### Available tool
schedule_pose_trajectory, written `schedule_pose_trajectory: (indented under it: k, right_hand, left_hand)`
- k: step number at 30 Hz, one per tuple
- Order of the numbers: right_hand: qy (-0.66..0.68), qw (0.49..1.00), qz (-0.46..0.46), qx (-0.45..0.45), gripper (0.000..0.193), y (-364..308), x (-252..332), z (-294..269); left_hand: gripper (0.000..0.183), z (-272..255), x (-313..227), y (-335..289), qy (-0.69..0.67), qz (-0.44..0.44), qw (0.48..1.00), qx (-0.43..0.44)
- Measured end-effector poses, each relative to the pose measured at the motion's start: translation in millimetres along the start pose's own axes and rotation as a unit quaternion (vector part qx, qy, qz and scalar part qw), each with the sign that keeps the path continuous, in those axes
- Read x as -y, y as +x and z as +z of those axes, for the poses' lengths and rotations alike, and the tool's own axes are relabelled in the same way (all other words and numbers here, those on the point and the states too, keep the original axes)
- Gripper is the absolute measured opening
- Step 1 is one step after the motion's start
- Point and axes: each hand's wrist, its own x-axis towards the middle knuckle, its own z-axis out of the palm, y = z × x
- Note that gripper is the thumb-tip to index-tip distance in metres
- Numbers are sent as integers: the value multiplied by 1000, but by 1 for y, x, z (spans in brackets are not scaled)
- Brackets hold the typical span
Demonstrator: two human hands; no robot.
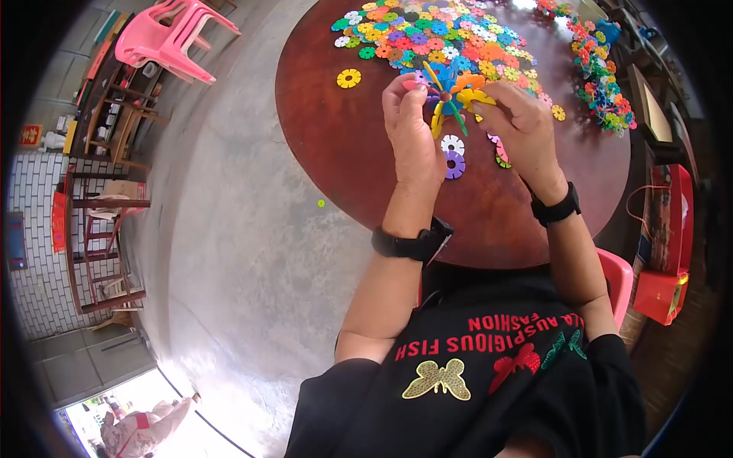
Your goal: The person is assembling a colorful plastic toy structure from interlocking snowflake-shaped pieces on a table.
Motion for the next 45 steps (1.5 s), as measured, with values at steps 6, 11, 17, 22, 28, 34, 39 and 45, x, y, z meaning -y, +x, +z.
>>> schedule_pose_trajectory:
  k: [6, 11, 17, 22, 28, 34, 39, 45]
  right_hand:
    - [84, 991, 97, 29, 14, -9, -7, -3]
    - [-72, 992, -86, 53, 16, -10, -11, -3]
    - [-128, 983, -18, 127, 16, -12, -18, -11]
    - [-130, 983, -27, 130, 17, -14, -16, -6]
    - [-113, 988, -22, 105, 8, -18, -17, -4]
    - [-82, 990, -12, 112, 13, -20, -15, 3]
    - [-164, 978, -39, 119, 23, -20, -58, -4]
    - [-114, 992, -24, 41, 30, -11, -102, -30]
  left_hand:
    - [26, -8, -15, -3, 63, -118, 989, 57]
    - [21, -17, -12, -1, 45, -137, 987, 66]
    - [17, -11, -12, 3, 74, -154, 983, 66]
    - [14, -8, -13, 1, 93, -162, 981, 50]
    - [12, -7, -3, -1, 90, -138, 985, 46]
    - [16, -12, -4, -1, 45, -159, 986, 35]
    - [16, -6, 4, 1, 33, -162, 985, 55]
    - [36, -7, 7, 8, -51, -169, 971, 162]
